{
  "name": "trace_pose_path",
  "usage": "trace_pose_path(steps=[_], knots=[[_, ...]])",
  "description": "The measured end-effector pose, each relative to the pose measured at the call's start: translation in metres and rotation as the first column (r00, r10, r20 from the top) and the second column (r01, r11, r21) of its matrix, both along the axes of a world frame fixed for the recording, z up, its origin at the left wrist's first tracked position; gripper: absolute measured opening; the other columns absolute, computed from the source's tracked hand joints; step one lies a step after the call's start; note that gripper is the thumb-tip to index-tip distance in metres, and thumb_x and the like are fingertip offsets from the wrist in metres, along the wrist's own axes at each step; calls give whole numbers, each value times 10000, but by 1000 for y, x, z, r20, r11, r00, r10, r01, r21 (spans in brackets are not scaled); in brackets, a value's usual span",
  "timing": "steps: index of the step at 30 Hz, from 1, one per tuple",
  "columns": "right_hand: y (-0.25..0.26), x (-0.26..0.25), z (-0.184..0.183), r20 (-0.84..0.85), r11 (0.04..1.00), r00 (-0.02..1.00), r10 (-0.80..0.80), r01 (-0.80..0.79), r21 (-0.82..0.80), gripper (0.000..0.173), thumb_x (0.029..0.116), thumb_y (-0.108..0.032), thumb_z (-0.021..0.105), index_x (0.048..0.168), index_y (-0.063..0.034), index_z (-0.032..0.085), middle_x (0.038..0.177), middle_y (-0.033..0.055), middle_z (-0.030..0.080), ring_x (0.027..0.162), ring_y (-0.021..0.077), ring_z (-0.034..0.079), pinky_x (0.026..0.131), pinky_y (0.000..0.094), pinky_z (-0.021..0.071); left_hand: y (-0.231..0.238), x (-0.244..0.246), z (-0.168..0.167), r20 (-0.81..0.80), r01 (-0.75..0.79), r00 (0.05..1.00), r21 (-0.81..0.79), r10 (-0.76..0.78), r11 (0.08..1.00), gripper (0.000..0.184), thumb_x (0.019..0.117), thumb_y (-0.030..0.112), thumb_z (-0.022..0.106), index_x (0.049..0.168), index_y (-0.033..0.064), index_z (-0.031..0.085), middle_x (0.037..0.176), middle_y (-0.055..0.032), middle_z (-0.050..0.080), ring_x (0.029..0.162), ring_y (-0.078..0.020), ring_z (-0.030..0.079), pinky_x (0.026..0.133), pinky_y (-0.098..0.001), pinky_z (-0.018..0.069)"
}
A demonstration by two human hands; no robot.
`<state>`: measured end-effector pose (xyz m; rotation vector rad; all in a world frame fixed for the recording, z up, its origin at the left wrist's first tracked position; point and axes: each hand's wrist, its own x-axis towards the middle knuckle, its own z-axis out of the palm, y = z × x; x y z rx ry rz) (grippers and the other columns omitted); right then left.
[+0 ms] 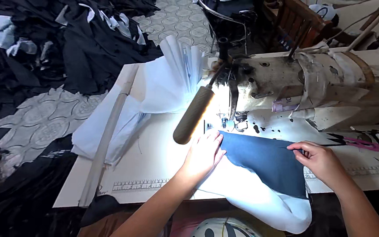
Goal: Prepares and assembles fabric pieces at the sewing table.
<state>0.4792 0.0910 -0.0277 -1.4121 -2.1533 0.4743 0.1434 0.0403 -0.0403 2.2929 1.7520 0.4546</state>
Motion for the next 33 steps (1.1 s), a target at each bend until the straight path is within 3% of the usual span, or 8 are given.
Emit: trace_pose_path(steps=[3,11,22,30,33], knots=[[5,-1,1,15,1000,1000,-12,12,-6,212,884,10,592,992,5,775,833,166,681,657,196,573,609,341,474,5,1,3,11,0,1000,-45,0,999,526,1042,362,478,1413,6,586,1490,-176,549,1406,-369,490,1116,-591,367],[6,2,-7,4,999,1000,-16,16,42,230,876,-18,579,978,-11,786,788,139,654,638,164,556,586,293,456,-1,2,-3,17,14,1000,78,-16,997,501,1013,353,507,1303,-24,662,1380,-197,632,1328,-385,569,1077,-543,447],[13,1,-3,44,999,998,-53,52,15,228,908,-12,583,1010,-13,787,812,163,650,672,205,571,627,342,470,15,4,1,26,19,999,-29,-19,999,536,1035,359,478,1391,-25,592,1481,-206,548,1410,-384,484,1152,-543,352],[22,3,-7,59,997,996,-60,57,53,243,912,-5,572,1027,-14,786,818,175,651,683,239,588,643,378,487,19,6,-2,31,29,999,27,-29,999,530,1022,360,484,1359,-25,620,1444,-216,578,1367,-387,531,1111,-556,397],[21,4,-10,53,995,996,-66,62,74,253,914,-10,563,1026,-23,789,808,164,644,673,227,583,632,363,487,20,5,-6,59,17,998,85,-22,996,491,1000,351,522,1284,-26,658,1405,-209,611,1325,-380,572,1077,-557,433]])
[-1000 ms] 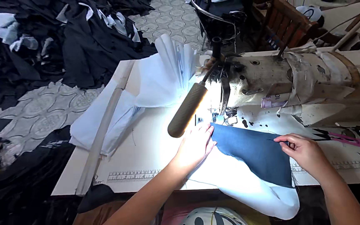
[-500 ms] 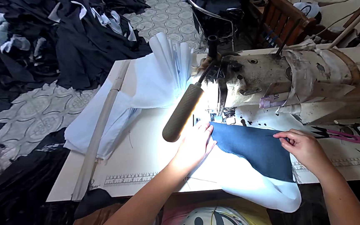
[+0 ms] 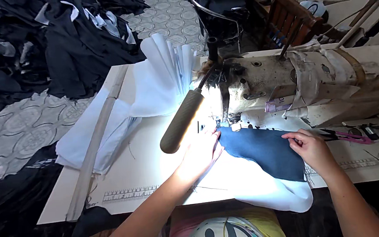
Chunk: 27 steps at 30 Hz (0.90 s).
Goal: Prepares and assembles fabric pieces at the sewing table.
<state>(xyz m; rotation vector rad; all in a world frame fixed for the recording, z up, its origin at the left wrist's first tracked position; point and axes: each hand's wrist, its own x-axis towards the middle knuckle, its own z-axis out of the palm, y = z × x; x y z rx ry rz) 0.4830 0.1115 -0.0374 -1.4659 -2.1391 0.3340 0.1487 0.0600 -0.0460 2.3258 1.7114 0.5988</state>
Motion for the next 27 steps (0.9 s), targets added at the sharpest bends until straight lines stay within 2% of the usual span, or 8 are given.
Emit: trace_pose_path(steps=[3,5,8,12,16,18,20,27], knots=[[-1,0,-5,-2,998,1000,0,0,58,241,919,-23,570,1017,-29,791,840,179,661,710,260,615,656,378,511,6,-4,0,30,-12,999,-3,12,1000,496,962,372,561,1250,-19,662,1340,-188,650,1248,-381,616,1027,-559,471],[-5,2,-8,-5,991,1000,9,-8,131,206,934,-70,604,1012,-38,792,1001,230,689,890,365,674,788,462,560,12,-9,6,38,0,999,-58,2,998,545,942,414,578,1265,-20,646,1304,-206,654,1235,-404,607,1023,-602,440],[-26,11,-9,-62,983,995,82,-71,168,282,977,-275,606,1010,-72,797,1220,269,665,1091,442,639,931,557,508,26,-15,18,-10,14,1000,-129,-15,992,595,950,508,571,1167,-37,671,1146,-241,665,1141,-445,615,976,-638,436],[-73,26,-16,-58,981,991,121,-111,157,458,920,-619,598,991,-208,788,1246,155,689,1168,315,629,984,503,464,28,-16,16,-128,261,959,47,-253,964,687,1002,598,363,860,20,706,933,-201,670,974,-413,655,904,-639,433],[-90,36,-36,-89,974,991,100,-79,214,331,957,-536,630,1042,-251,776,1196,65,698,1178,173,589,1052,341,391,0,6,18,-99,475,880,133,-465,870,707,1022,666,274,750,117,626,769,-82,606,809,-289,646,958,-545,466],[-91,36,-41,-141,965,984,105,-66,255,226,988,-406,640,997,-227,778,1130,46,710,1155,142,595,1052,294,391,-13,20,11,-48,393,918,258,-395,883,662,1035,642,299,871,104,647,822,-88,623,789,-243,637,829,-411,507],[-90,35,-44,-168,952,978,123,-68,298,185,991,-329,640,967,-201,771,1085,36,715,1135,132,601,1046,272,391,-23,31,1,37,301,946,263,-322,917,654,1027,596,375,1124,43,711,1076,-171,706,937,-274,692,784,-380,545],[-90,39,-47,-109,930,980,164,-117,350,213,1020,-312,580,1009,-203,763,1082,45,707,1136,153,599,1051,274,394,-49,41,-8,-18,166,986,133,-166,977,699,1017,613,310,1155,93,757,1242,-121,723,1101,-352,692,933,-566,499]])
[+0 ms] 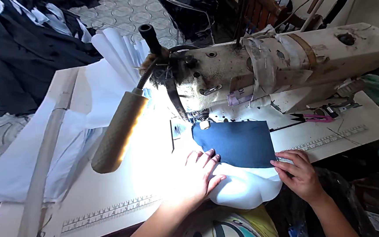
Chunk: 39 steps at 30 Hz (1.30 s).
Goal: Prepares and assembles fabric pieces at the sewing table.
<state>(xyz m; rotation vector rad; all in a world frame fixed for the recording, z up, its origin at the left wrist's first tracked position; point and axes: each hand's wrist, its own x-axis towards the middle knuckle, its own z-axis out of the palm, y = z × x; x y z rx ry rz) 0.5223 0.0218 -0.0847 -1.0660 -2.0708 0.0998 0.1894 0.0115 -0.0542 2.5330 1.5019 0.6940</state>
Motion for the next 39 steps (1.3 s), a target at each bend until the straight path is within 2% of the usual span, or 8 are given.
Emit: trace_pose_path(steps=[8,13,20,23,27,30,33,39], knots=[[-5,-6,1,210,987,976,66,-94,129,323,1071,-254,393,1141,-218,706,1273,8,680,1307,184,531,1148,310,319,-3,-29,-6,80,-40,996,-105,48,994,538,1036,580,360,1292,264,713,1431,-98,621,1329,-390,564,994,-731,375],[-5,-40,9,214,974,954,211,-223,37,307,1053,-219,405,1063,-212,712,1262,-36,714,1354,158,527,1185,350,292,31,-58,4,130,16,991,-191,9,981,527,1054,524,373,1221,199,753,1430,-114,617,1369,-392,519,1089,-708,298],[4,-101,16,207,948,929,307,-317,16,288,1009,-211,464,973,-207,750,1066,-2,769,1155,157,669,1105,370,400,-5,-15,18,38,51,998,-81,-48,995,372,974,370,575,1019,54,768,1084,-121,745,1051,-314,712,870,-486,578],[16,-118,21,228,950,925,303,-312,1,294,980,-191,483,965,-195,777,1054,6,778,1103,172,699,1060,393,443,-26,-5,4,-1,-35,999,96,36,995,247,921,295,595,989,153,785,1016,-29,758,950,-245,722,842,-498,555],[33,-137,32,253,939,905,343,-340,-57,315,980,-201,490,984,-163,803,1076,31,779,1067,195,722,1036,452,474,-21,-19,7,-12,-133,991,44,134,990,231,927,248,596,1023,184,796,1103,-25,764,1022,-271,730,789,-568,553],[47,-151,40,257,919,883,394,-369,-142,303,967,-169,514,1027,-123,807,1099,62,773,1084,232,721,1049,520,465,-4,-35,16,15,-139,990,-89,141,986,215,962,197,619,1082,177,796,1153,-71,754,1089,-339,710,959,-725,432],[61,-163,45,264,904,868,421,-377,-203,275,951,-126,543,1050,-103,799,1115,87,767,1101,272,716,1055,577,446,20,-52,16,-10,-130,991,-91,130,987,222,980,239,597,1062,224,803,1144,-35,752,1107,-282,698,1070,-670,388],[88,-185,65,349,880,837,421,-283,-382,316,953,-39,533,1142,-88,782,1226,130,728,1213,320,656,1131,591,360,67,-68,38,-5,-97,994,-425,105,900,282,1047,200,524,1165,81,752,1313,-134,673,1315,-317,575,1218,-669,60]])
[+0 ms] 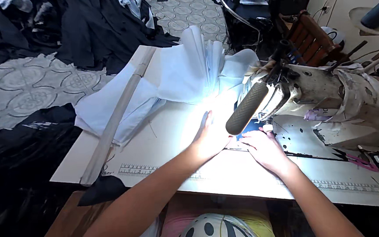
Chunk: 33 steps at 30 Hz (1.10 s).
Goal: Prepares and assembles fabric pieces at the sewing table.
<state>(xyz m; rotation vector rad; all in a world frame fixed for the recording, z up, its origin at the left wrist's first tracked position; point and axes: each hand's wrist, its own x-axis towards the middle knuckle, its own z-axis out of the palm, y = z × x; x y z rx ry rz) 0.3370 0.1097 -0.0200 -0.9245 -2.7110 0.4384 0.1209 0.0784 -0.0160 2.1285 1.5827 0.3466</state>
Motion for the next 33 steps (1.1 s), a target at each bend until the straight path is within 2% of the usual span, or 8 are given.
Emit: trace_pose_path(steps=[7,11,14,20,25,27,29,33], knots=[[15,-6,-18,-95,990,991,-97,106,97,311,969,-102,558,1193,-134,772,1309,118,700,1269,342,627,1126,638,344,40,-8,-13,63,-74,996,151,65,986,205,1007,149,595,1053,93,786,1166,-104,728,1245,-309,615,1199,-692,74],[2,-2,-5,-85,976,981,-176,185,112,303,971,-98,548,1174,-101,773,1239,143,723,1213,364,652,1124,629,357,38,-14,13,-31,-32,999,96,35,995,239,1030,121,568,1174,107,759,1364,-105,646,1394,-313,490,1216,-665,50],[-15,15,0,-241,937,953,-184,245,249,299,945,-167,532,1002,-45,799,1045,137,769,1035,334,714,991,563,471,32,-42,20,-13,-134,988,405,153,904,280,924,37,679,1196,59,738,1347,-182,641,1325,-387,548,1125,-654,314],[-54,17,-28,-414,958,880,-233,280,56,273,918,-203,557,889,-90,805,923,52,770,957,192,706,971,447,480,37,-132,0,221,-471,880,281,421,836,199,997,125,651,1076,-46,713,1081,-237,697,1046,-392,668,950,-570,494],[-78,-12,-20,-529,833,775,-346,-5,-553,623,924,-507,658,1206,48,655,1006,-43,736,840,-69,646,741,132,540,-75,-47,13,127,181,959,412,-253,893,129,905,86,669,847,29,769,814,-120,738,784,-269,732,708,-450,591],[-86,-27,-17,-360,853,871,-335,118,-509,444,878,-463,700,1004,-38,738,759,-69,654,656,-8,571,603,208,487,-115,-7,-15,53,306,920,523,-388,796,144,922,104,636,792,109,699,733,-37,680,686,-193,693,577,-350,562],[-86,-36,-18,-245,905,920,-306,201,-376,311,918,-335,616,830,-59,730,643,20,636,580,123,613,542,359,507,-131,-15,-39,84,154,965,579,-247,801,108,936,190,658,930,114,735,914,-62,723,892,-212,708,772,-368,586],[-93,-28,-17,-670,791,557,-491,-37,-611,160,936,-99,592,806,-131,680,718,-147,641,676,-109,589,644,93,503,-133,-119,-37,-41,-338,917,450,398,826,630,873,401,705,1384,42,624,1408,-241,598,1332,-463,541,1072,-687,383]])
